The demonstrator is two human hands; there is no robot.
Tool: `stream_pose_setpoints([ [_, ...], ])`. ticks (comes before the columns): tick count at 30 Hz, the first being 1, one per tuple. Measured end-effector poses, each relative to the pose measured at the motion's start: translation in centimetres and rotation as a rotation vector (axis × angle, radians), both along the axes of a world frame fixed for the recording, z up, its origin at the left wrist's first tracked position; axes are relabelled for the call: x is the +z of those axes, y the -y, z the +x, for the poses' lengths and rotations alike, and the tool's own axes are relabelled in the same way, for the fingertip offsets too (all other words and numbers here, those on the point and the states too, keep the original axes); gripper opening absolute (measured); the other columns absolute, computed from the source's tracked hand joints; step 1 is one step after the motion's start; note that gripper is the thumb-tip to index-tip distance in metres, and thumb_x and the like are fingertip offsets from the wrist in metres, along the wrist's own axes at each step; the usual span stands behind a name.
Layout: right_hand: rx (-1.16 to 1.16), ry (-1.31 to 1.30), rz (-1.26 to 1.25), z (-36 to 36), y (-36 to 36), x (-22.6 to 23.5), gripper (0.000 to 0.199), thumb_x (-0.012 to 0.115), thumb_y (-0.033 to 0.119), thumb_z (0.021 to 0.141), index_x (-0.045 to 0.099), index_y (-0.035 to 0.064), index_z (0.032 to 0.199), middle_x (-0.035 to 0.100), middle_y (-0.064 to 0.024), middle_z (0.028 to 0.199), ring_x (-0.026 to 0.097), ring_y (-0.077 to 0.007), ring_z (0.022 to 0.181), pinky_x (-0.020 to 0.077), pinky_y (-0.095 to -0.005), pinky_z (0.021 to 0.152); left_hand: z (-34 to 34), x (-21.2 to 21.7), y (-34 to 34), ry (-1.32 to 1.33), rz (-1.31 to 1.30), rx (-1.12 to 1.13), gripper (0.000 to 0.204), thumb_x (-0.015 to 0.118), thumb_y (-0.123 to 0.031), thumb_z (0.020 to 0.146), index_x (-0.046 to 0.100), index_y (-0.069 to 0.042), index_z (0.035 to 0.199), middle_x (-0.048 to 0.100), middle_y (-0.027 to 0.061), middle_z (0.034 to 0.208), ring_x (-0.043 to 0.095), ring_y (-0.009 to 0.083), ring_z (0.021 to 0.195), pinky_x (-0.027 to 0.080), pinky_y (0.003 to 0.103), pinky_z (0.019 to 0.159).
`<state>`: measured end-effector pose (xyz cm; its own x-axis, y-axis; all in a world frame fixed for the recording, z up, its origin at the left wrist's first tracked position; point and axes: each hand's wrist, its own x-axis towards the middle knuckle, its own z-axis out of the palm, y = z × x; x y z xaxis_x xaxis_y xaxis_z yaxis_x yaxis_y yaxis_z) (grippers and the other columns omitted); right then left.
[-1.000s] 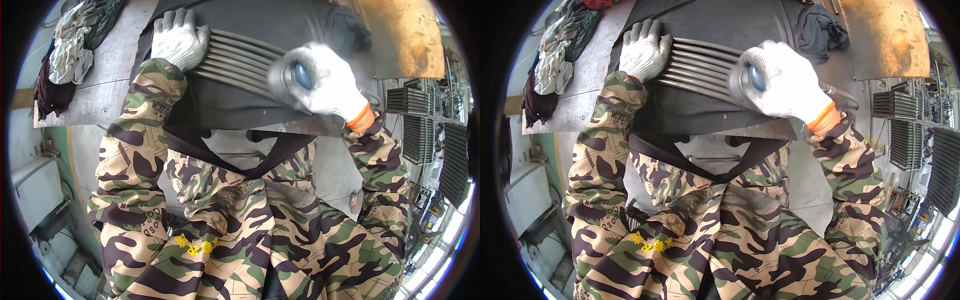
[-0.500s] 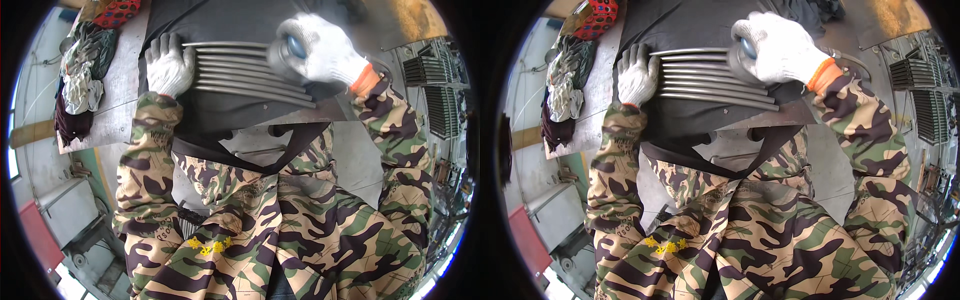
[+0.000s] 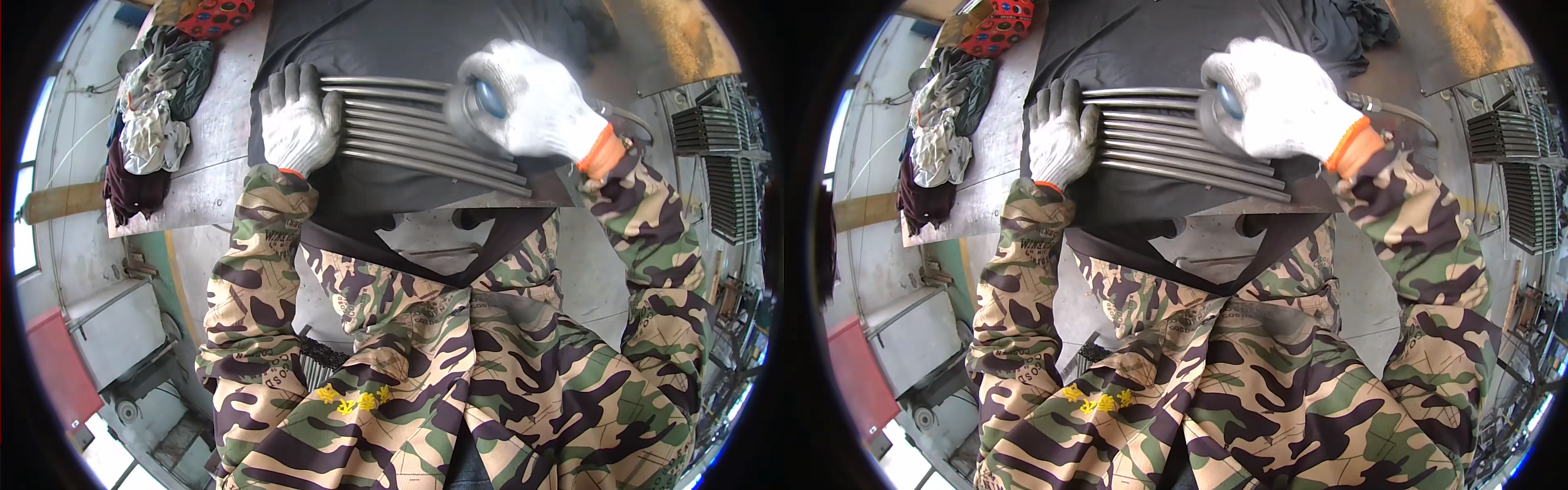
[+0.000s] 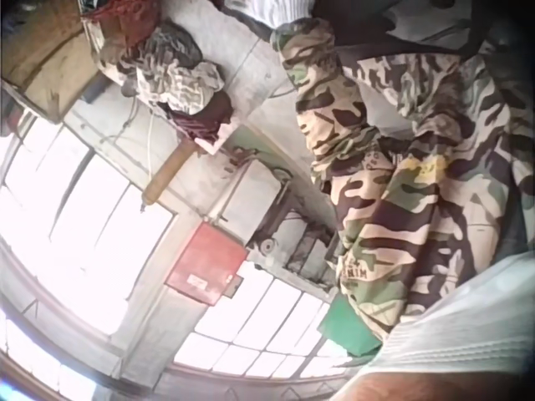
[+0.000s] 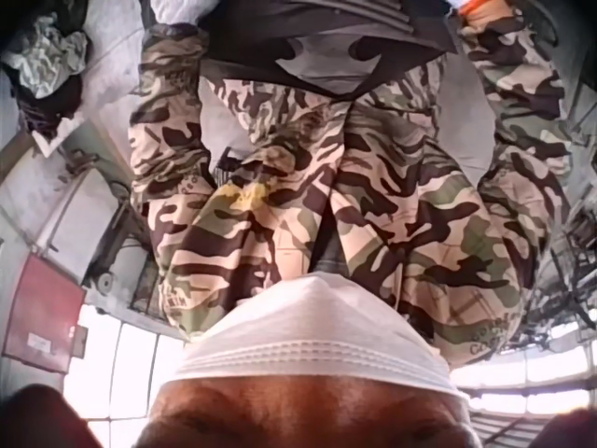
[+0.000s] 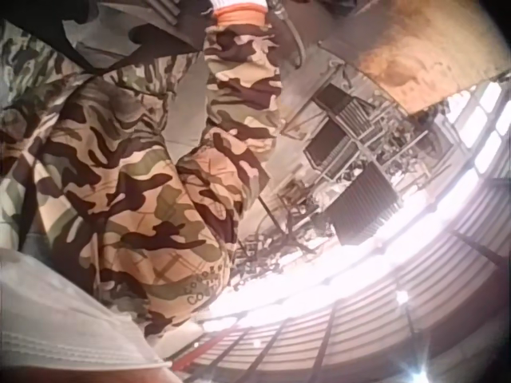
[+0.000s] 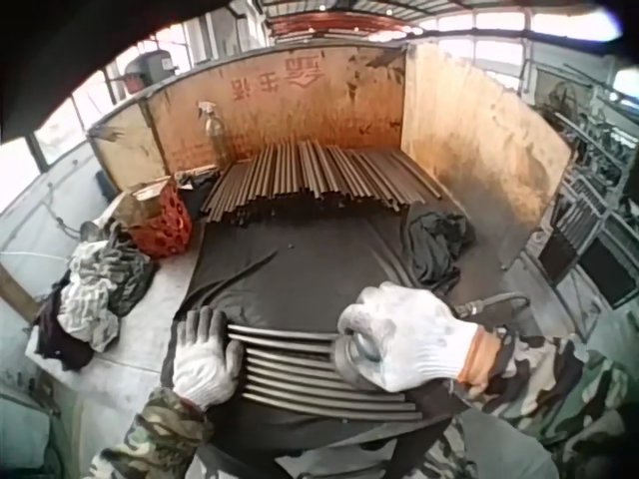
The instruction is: Sanding and polishing a bundle of metal rods using a handheld pneumatic or orbital sander at a workbench.
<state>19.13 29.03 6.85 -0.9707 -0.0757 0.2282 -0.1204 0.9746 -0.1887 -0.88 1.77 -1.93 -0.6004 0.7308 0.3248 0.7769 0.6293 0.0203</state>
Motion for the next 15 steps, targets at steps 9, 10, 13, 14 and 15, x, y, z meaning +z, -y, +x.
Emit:
stream_pose_setpoints([
  [9, 0.044, -0.007, -0.009, -2.0, 1.8, 0.0, 0.032, 0.073, 0.028, 0.088, 0.071, 0.0142, 0.117, 0.069, -0.0125, 0.105, 0.070, -0.0340, 0.104, 0.0599, -0.0464, 0.091, -0.8, -0.4, -0.7, -0.028, 0.001, 0.032, 0.055, 0.053, -0.041, 0.104, 0.059, 0.000, 0.140, 0.061, 0.0199, 0.140, 0.053, 0.0444, 0.131, 0.041, 0.057, 0.110],
  [10, 0.001, -0.001, 0.021, -2.3, 1.3, -0.4, 0.032, 0.073, 0.028, 0.089, 0.071, 0.0143, 0.118, 0.069, -0.0126, 0.105, 0.070, -0.0340, 0.105, 0.0598, -0.0465, 0.091, -0.4, -0.7, -0.7, 0.004, 0.015, 0.015, 0.056, 0.053, -0.042, 0.104, 0.059, 0.000, 0.141, 0.061, 0.0197, 0.140, 0.052, 0.0443, 0.132, 0.040, 0.057, 0.111],
  [13, 0.012, 0.003, 0.026, -2.5, 2.7, -0.1, 0.031, 0.073, 0.028, 0.089, 0.071, 0.0144, 0.117, 0.069, -0.0129, 0.106, 0.070, -0.0340, 0.105, 0.0598, -0.0464, 0.091, -0.2, -1.5, 0.2, -0.084, 0.093, -0.010, 0.053, 0.054, -0.042, 0.103, 0.060, -0.002, 0.138, 0.061, 0.0187, 0.139, 0.053, 0.0430, 0.131, 0.040, 0.055, 0.111],
  [14, 0.041, -0.002, 0.004, -2.3, 3.5, 0.1, 0.030, 0.072, 0.028, 0.090, 0.071, 0.0143, 0.117, 0.069, -0.0131, 0.106, 0.070, -0.0340, 0.105, 0.0598, -0.0463, 0.091, -0.5, -1.8, 0.1, -0.115, 0.126, -0.036, 0.051, 0.055, -0.042, 0.103, 0.060, -0.003, 0.137, 0.061, 0.0179, 0.138, 0.053, 0.0428, 0.130, 0.040, 0.055, 0.110],
  [15, 0.046, -0.025, -0.015, -2.2, 4.2, 0.4, 0.028, 0.070, 0.028, 0.092, 0.071, 0.0139, 0.116, 0.070, -0.0140, 0.107, 0.070, -0.0348, 0.104, 0.0600, -0.0471, 0.091, -0.6, -0.3, -1.0, 0.028, 0.063, -0.028, 0.048, 0.055, -0.040, 0.103, 0.061, -0.005, 0.134, 0.062, 0.0161, 0.133, 0.054, 0.0421, 0.127, 0.041, 0.055, 0.108],
])
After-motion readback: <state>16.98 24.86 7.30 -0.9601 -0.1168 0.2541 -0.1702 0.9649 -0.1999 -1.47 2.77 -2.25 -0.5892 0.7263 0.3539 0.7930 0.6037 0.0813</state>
